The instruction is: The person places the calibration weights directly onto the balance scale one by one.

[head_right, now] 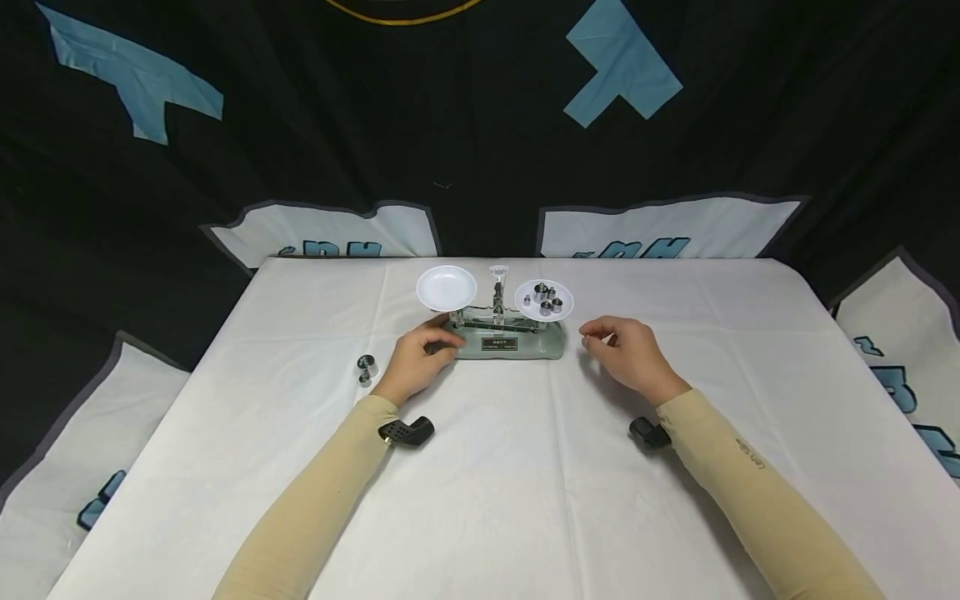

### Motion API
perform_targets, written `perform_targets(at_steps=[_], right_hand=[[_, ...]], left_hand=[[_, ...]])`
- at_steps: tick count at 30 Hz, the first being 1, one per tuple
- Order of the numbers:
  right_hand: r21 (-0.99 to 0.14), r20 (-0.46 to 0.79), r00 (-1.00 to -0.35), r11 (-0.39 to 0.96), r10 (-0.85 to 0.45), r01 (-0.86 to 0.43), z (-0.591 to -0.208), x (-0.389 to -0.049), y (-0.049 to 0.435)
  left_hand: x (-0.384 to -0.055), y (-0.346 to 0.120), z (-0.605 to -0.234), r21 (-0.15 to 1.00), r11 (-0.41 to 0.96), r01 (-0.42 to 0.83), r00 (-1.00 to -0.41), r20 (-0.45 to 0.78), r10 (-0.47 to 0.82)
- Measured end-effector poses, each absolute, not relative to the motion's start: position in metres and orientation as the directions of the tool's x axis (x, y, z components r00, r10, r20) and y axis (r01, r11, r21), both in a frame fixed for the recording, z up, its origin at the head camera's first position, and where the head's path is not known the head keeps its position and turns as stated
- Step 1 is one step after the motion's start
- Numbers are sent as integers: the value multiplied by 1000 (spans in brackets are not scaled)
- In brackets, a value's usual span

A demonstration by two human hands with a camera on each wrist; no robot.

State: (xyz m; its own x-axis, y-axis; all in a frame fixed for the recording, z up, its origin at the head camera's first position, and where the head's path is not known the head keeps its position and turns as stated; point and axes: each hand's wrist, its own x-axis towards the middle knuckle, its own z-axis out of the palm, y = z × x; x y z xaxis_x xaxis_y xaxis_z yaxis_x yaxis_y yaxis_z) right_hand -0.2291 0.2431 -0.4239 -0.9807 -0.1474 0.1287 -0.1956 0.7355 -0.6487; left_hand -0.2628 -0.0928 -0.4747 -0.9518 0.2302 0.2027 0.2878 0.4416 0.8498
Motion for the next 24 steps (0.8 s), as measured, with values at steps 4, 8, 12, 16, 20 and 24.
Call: perform_targets(at_steps=[4, 8, 12, 16, 20, 24], right_hand=[[-679, 131, -982, 710, -135, -188, -421, -231, 243], [-698, 138, -983, 693, -117, -180, -418, -232, 243], [-696, 168, -981, 692, -102, -191, -414, -234, 242], [-694, 206, -974, 688, -90, -210, -410, -235, 242], [-711, 229, -971, 668, -73, -218, -407, -237, 241], [-723, 250, -967, 653, -54, -224, -403, -241, 240]], left_hand=[[-263, -93, -474, 841, 456, 291, -952, 205, 230], [-263, -93, -475, 843, 452, 293, -951, 208, 230], [-263, -93, -475, 844, 447, 296, -950, 211, 230], [-263, -93, -476, 848, 444, 289, -951, 203, 231], [-263, -93, -475, 851, 439, 290, -951, 203, 233], [-262, -93, -474, 851, 437, 292, -950, 207, 232]])
